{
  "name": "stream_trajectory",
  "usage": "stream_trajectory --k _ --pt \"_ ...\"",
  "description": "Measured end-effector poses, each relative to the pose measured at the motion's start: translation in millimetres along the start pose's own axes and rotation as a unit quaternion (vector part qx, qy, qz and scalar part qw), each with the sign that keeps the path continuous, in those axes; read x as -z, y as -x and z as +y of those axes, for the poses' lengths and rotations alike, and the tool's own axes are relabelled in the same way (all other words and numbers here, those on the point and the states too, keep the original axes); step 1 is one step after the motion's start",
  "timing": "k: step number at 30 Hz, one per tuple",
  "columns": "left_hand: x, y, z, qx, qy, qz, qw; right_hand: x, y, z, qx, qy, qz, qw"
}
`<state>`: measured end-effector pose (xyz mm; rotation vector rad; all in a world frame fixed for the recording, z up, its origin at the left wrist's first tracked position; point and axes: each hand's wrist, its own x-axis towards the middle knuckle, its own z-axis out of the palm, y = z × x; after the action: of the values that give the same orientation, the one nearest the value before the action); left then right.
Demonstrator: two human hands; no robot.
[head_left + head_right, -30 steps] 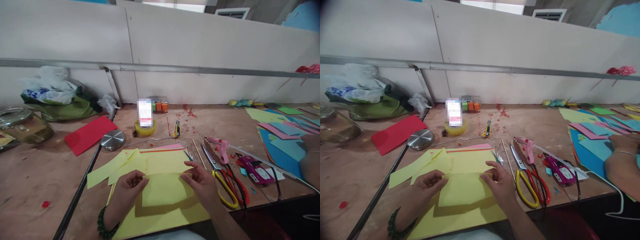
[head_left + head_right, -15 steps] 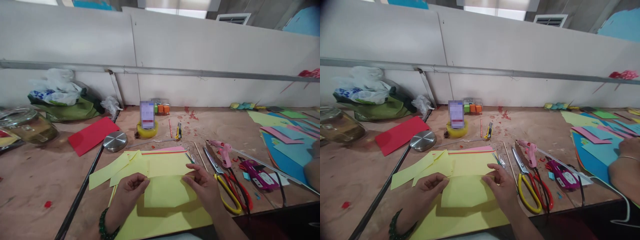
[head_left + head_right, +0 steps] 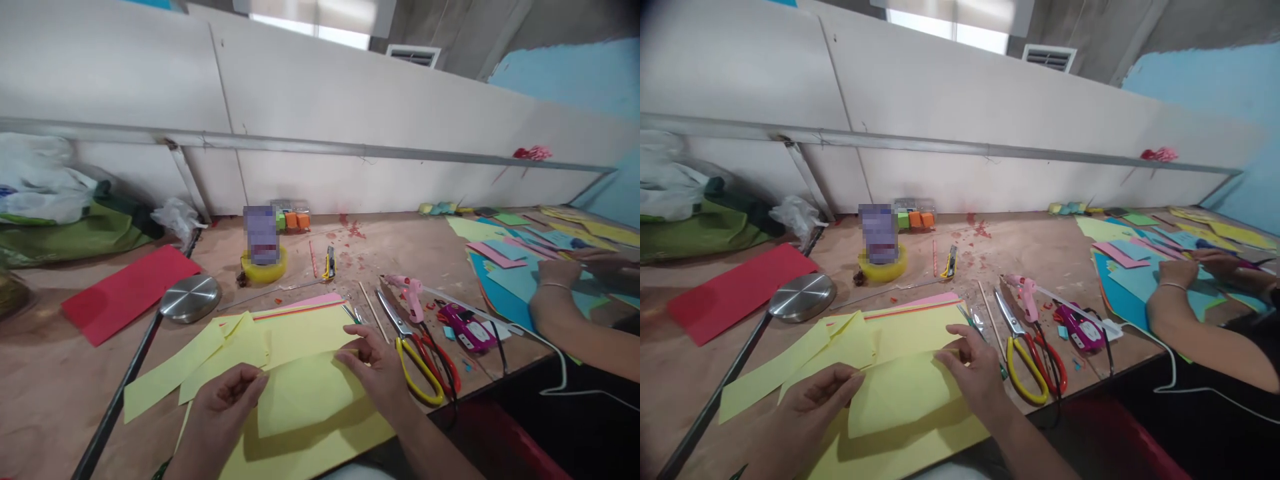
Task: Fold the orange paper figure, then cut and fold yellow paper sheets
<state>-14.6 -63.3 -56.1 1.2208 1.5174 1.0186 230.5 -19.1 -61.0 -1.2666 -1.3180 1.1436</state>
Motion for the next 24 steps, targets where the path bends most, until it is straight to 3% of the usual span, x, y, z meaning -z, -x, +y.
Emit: stream_trajectory --k 10,17,20,24 --pt "-2.5 0.1 8.9 -0.007 -0.008 -0.001 1.000 0.8 -1.2 2.6 -0.024 -0.015 -0.009 1.000" --pt "-11.3 3.5 -6.0 -0.032 -0.135 -0.047 0.989 7.1 0.7 19.2 0.009 0.073 -0.050 0.996" --pt "-16.4 6.1 -9.5 -0.095 -0.300 -0.025 0.949 7.2 2.8 27.9 0.057 0.149 -0.061 0.985" --pt "-22.6 8.3 -7.9 -0.150 -0.456 -0.010 0.877 4.5 4.9 37.6 0.195 0.266 -0.050 0.943"
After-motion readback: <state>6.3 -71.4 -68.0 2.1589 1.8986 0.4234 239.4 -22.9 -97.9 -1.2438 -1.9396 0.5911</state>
